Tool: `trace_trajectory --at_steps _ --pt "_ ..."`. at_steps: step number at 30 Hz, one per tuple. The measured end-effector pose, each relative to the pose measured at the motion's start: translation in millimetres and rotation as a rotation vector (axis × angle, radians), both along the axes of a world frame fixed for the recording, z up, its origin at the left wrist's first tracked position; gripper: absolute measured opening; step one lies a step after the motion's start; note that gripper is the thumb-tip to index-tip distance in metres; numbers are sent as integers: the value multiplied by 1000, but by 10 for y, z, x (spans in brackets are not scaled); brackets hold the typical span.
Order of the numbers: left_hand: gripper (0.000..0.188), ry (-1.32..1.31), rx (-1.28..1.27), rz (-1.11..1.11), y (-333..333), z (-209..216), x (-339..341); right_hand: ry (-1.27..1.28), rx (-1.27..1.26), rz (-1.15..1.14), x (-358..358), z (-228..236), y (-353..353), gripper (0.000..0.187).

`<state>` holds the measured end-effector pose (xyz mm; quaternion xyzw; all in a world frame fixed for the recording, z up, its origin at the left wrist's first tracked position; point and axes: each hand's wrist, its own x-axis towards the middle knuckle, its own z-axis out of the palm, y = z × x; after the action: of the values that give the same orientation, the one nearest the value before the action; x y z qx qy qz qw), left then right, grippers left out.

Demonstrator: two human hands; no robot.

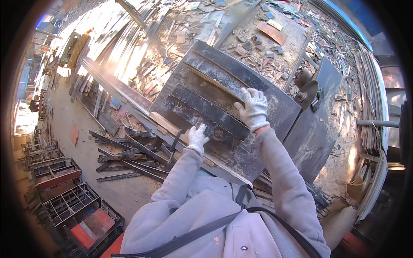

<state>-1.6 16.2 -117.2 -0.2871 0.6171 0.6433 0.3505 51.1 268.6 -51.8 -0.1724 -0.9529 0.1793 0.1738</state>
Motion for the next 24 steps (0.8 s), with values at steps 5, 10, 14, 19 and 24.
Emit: trace_trajectory --at_steps 5,10,14,19,24 --pt "75 81 -133 -143 -120 138 25 -490 -1 -113 -663 7 763 88" --pt "77 455 -298 -137 -156 416 73 -566 -104 82 -788 100 1158 69" --pt "71 548 -144 -59 73 602 -15 -572 -11 73 -749 133 1157 60" --pt "90 382 253 -109 717 776 -248 -296 -542 -53 189 451 979 66" --pt "63 120 527 -120 1520 750 -148 -155 -1198 -115 1678 692 120 74"
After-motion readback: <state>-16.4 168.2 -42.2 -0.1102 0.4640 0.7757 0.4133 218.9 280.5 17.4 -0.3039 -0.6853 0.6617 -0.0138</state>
